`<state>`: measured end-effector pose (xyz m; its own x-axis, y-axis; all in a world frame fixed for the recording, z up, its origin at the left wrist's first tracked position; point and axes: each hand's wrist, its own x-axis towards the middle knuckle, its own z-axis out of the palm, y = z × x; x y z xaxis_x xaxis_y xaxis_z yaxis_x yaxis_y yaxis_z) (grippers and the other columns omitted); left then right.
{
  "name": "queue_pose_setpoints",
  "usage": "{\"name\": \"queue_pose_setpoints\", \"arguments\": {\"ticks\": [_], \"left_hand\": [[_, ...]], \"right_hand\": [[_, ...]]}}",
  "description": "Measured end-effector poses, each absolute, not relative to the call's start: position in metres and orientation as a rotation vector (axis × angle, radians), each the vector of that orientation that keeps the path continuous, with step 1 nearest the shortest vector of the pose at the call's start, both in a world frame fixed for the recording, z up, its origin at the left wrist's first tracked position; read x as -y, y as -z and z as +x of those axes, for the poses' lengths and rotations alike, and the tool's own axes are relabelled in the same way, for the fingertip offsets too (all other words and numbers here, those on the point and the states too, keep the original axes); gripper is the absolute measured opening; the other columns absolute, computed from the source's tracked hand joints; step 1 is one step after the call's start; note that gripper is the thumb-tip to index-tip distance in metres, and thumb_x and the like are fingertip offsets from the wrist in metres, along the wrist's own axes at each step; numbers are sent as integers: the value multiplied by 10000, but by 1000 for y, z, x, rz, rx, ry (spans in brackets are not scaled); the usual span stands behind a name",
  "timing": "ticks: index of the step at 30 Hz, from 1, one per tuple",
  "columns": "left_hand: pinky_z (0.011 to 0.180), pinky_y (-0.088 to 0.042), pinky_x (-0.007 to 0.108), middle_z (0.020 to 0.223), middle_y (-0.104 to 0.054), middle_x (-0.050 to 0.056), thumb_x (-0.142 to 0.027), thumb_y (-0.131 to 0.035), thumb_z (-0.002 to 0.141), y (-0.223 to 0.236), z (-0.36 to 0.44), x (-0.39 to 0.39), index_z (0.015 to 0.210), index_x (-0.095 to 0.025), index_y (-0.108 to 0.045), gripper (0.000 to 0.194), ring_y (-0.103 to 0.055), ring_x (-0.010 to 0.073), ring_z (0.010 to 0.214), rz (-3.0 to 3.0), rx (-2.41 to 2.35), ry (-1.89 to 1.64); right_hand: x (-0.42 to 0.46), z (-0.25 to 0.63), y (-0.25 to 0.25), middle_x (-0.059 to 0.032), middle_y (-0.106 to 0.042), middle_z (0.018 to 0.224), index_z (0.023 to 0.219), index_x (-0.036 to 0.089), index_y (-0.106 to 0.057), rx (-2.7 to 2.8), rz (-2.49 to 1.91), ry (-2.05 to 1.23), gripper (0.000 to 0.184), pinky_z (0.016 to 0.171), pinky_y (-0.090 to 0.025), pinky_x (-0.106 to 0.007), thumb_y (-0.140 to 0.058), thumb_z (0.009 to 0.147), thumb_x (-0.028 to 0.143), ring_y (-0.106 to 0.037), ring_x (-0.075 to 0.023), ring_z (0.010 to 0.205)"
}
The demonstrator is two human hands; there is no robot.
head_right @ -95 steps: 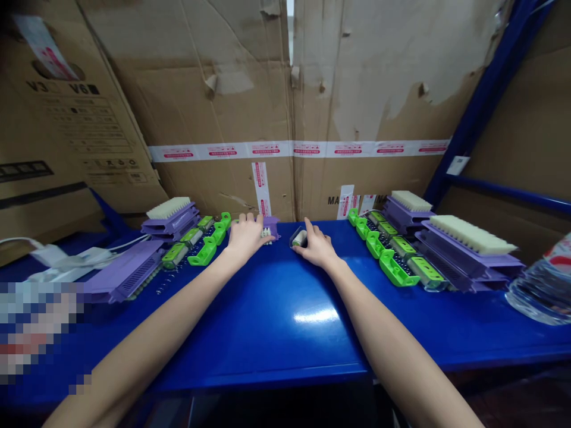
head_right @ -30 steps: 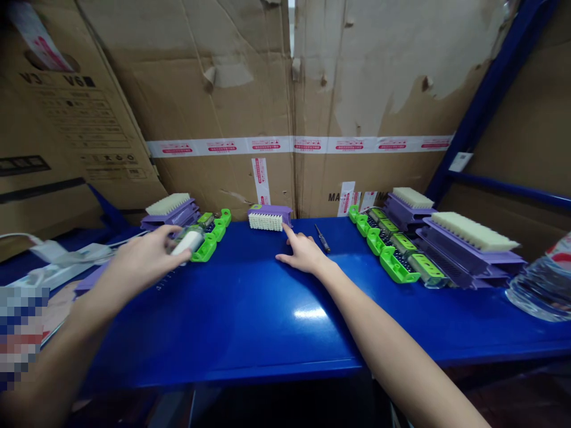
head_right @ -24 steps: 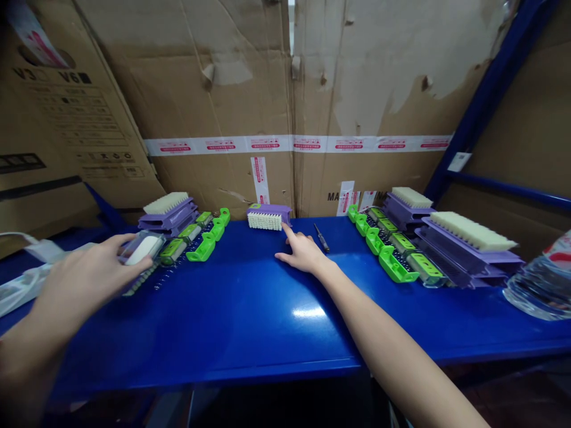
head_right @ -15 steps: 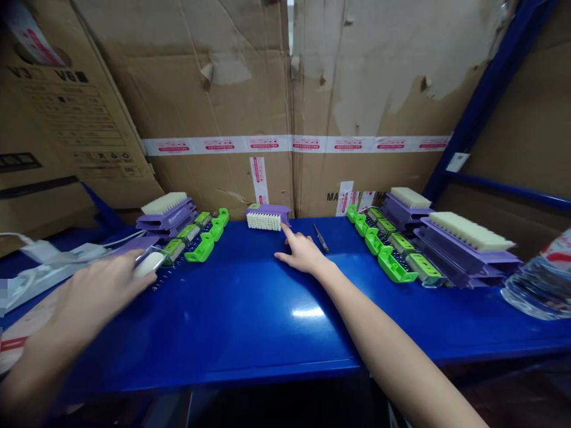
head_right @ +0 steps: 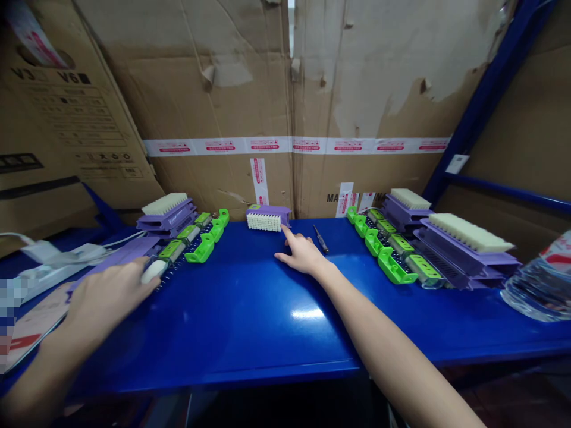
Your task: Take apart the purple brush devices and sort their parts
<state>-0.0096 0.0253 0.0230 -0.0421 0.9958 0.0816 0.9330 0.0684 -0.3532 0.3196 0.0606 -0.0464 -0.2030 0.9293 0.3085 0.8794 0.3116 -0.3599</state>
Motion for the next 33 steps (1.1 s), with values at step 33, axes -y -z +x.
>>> {"name": "queue_pose_setpoints", "arguments": {"ticks": [33], "left_hand": [[713,-404,387,999,-683,168,-307,-273,906,-22,-10,-35,1079,-138,-645,444,-586,345,968,-1989,1841,-50]], "right_hand": [[-60,319,46,-138,-634,1079,1476,159,-243,2131,-1609,-135,773,882,-427,-386,-605,835,395,-590,-241,993]]}}
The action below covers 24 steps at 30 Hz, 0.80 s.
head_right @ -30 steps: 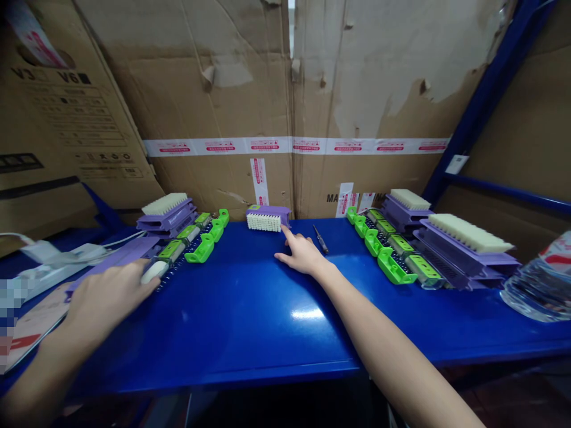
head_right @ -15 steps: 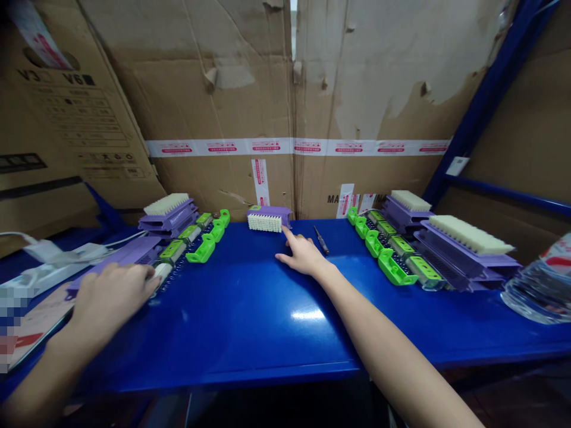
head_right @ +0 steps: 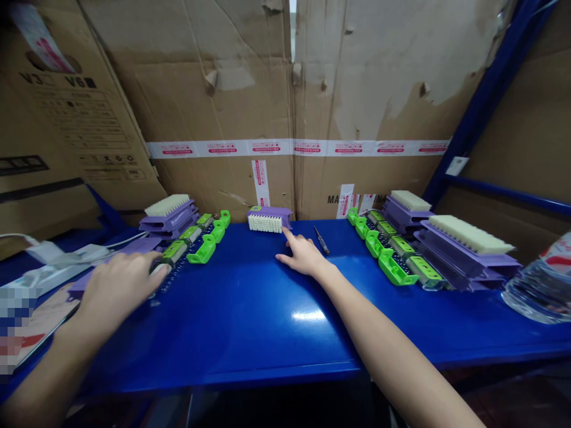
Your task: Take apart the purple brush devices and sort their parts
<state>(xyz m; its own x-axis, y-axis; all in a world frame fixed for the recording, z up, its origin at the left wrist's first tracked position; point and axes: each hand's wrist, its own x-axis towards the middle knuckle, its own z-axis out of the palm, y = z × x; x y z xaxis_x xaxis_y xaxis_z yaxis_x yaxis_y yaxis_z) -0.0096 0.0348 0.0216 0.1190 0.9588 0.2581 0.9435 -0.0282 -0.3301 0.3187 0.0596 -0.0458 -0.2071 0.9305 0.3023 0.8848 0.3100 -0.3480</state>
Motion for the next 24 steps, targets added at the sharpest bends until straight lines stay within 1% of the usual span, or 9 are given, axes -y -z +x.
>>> {"name": "queue_pose_setpoints", "arguments": {"ticks": [2,5,9,12,16,20,24], "left_hand": [[732,-418,384,997,-684,169,-326,-308,895,-26,-2,-43,1127,-141,-628,437,-594,338,970,-2053,1804,60],[768,-441,384,1012,-683,142,-326,-363,871,-29,16,-60,1161,-150,-609,419,-595,324,987,-2148,1759,151],[865,-444,378,1132,-642,119,-309,-412,856,-24,43,-86,1220,-165,-569,422,-570,290,1063,-2290,1590,185],[906,-432,386,1165,-610,137,-302,-434,856,-20,61,-104,1252,-150,-536,436,-540,290,1112,-2391,1455,184],[936,-415,412,1200,-573,154,-298,-460,857,-16,86,-125,1299,-143,-482,470,-518,301,1137,-2473,1399,231],[955,-402,445,1287,-512,175,-285,-488,843,-6,114,-146,1392,-139,-364,581,-479,328,1182,-2492,1452,379],[1003,-364,496,1474,-317,200,-286,-571,804,13,137,-166,1461,-145,-195,770,-329,359,1325,-2539,1556,481]], "right_hand": [[-60,319,46,-140,-633,1079,1474,153,-249,2128,-1608,-137,771,885,-428,-390,-607,835,394,-589,-242,992],[-61,319,47,-144,-631,1082,1474,146,-247,2126,-1609,-153,774,893,-426,-394,-607,836,394,-586,-244,1000],[-60,319,46,-142,-627,1086,1476,149,-246,2127,-1608,-167,774,891,-426,-385,-604,837,401,-585,-241,996],[-59,319,45,-136,-628,1081,1474,156,-253,2126,-1615,-169,767,889,-423,-374,-606,837,399,-583,-237,997],[-59,319,45,-133,-628,1077,1473,162,-252,2124,-1609,-170,765,881,-424,-373,-607,836,396,-585,-232,988],[-61,320,47,-127,-634,1061,1468,159,-259,2132,-1588,-142,763,868,-430,-371,-611,831,389,-588,-228,976],[-63,321,49,-122,-638,1055,1464,165,-265,2129,-1572,-140,763,866,-435,-366,-616,825,391,-589,-224,982]]}}
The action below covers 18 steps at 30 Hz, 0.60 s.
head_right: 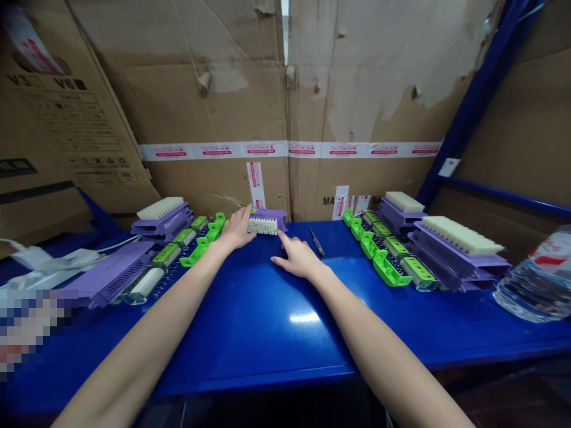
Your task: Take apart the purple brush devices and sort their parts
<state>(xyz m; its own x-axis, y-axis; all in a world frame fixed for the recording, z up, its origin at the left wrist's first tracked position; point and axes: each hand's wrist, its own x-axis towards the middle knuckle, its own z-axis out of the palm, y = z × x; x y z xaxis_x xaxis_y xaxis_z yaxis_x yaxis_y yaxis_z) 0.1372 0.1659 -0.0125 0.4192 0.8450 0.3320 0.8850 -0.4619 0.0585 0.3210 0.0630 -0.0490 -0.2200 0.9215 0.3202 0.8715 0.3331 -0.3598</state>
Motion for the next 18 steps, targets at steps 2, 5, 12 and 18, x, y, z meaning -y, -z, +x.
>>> {"name": "queue_pose_setpoints", "arguments": {"ticks": [2,5,12,18], "left_hand": [[1004,-361,506,1490,-293,188,-267,-607,784,19,143,-172,1466,-180,-167,816,-306,360,1340,-2542,1558,502],[963,-392,493,1411,-379,185,-265,-650,761,21,144,-174,1423,-187,-265,771,-380,366,1267,-2475,1527,513],[936,-409,435,1241,-453,163,-343,-699,743,17,132,-176,1194,-150,-469,541,-435,333,1189,-2485,1483,542],[959,-424,408,1226,-470,108,-285,-689,747,33,125,-177,1223,-196,-390,570,-460,279,1177,-2643,1361,757]], "right_hand": [[-63,321,49,-128,-635,1054,1470,158,-249,2121,-1575,-138,772,864,-439,-367,-610,829,393,-595,-225,975],[-63,322,49,-138,-628,1070,1480,159,-221,2100,-1581,-111,779,869,-441,-378,-597,837,389,-598,-231,977],[-63,322,46,-144,-603,1152,1474,188,-238,2055,-1573,-42,722,879,-445,-394,-561,858,378,-592,-240,986],[-62,321,46,-149,-583,1181,1470,182,-246,2044,-1582,-12,706,901,-438,-413,-551,861,368,-561,-256,1050]]}}
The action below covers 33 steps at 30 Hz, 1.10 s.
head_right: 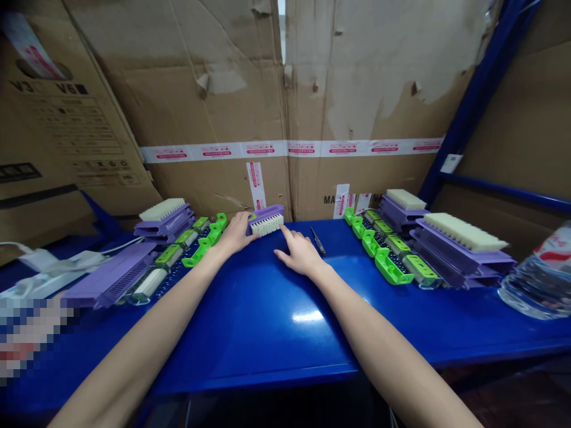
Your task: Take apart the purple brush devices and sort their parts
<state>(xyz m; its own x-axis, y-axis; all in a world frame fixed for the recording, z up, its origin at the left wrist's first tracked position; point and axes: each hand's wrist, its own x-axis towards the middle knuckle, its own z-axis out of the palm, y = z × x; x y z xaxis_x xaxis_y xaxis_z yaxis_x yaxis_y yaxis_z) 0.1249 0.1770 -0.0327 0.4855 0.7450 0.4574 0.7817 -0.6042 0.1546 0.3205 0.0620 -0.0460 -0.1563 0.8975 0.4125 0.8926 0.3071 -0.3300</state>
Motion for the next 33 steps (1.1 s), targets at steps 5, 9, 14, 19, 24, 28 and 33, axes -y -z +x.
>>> {"name": "queue_pose_setpoints", "arguments": {"ticks": [5,9,14,19,24,28,33], "left_hand": [[962,-448,441,1307,-414,128,-175,-621,761,39,125,-163,1345,-188,-277,678,-407,293,1214,-2657,1140,774],[987,-444,447,1326,-407,149,-78,-532,754,39,126,-158,1392,-162,-241,706,-386,293,1234,-2643,1021,742],[1035,-402,456,1324,-429,155,-16,-424,779,39,124,-155,1343,-171,-359,589,-385,286,1252,-2608,856,658],[1043,-378,468,1331,-436,152,-38,-468,777,37,117,-156,1299,-192,-403,548,-401,283,1264,-2650,842,675],[1009,-412,437,1272,-489,135,-182,-621,702,35,108,-159,1338,-172,-350,691,-462,290,1215,-2796,1048,718],[1054,-376,400,1355,-452,163,-196,-673,617,36,113,-153,1384,-139,-304,852,-454,284,1250,-3022,1097,776],[1071,-352,424,1402,-434,171,-346,-710,662,35,126,-143,1380,-146,-312,845,-455,277,1264,-3121,1300,1099]], "right_hand": [[-65,322,49,-168,-536,1231,1463,165,-257,2027,-1594,92,687,922,-424,-456,-523,868,381,-495,-296,1128],[-67,323,49,-175,-488,1286,1456,174,-276,1994,-1585,194,677,911,-427,-480,-513,860,391,-459,-323,1153],[-67,323,47,-178,-435,1339,1448,189,-290,1912,-1594,312,696,927,-411,-503,-539,828,386,-426,-339,1182],[-70,327,49,-189,-427,1367,1446,179,-280,1933,-1594,388,710,1018,-317,-529,-549,819,372,-373,-336,1268],[-72,330,51,-167,-478,1353,1395,173,-371,1984,-1595,288,617,1015,-331,-503,-533,829,359,-419,-315,1242],[-70,329,48,-159,-478,1359,1381,160,-391,1978,-1611,285,597,1001,-350,-490,-526,834,357,-420,-311,1235],[-69,329,46,-166,-492,1337,1393,181,-374,1972,-1627,303,614,972,-362,-501,-538,827,354,-432,-319,1212]]}}
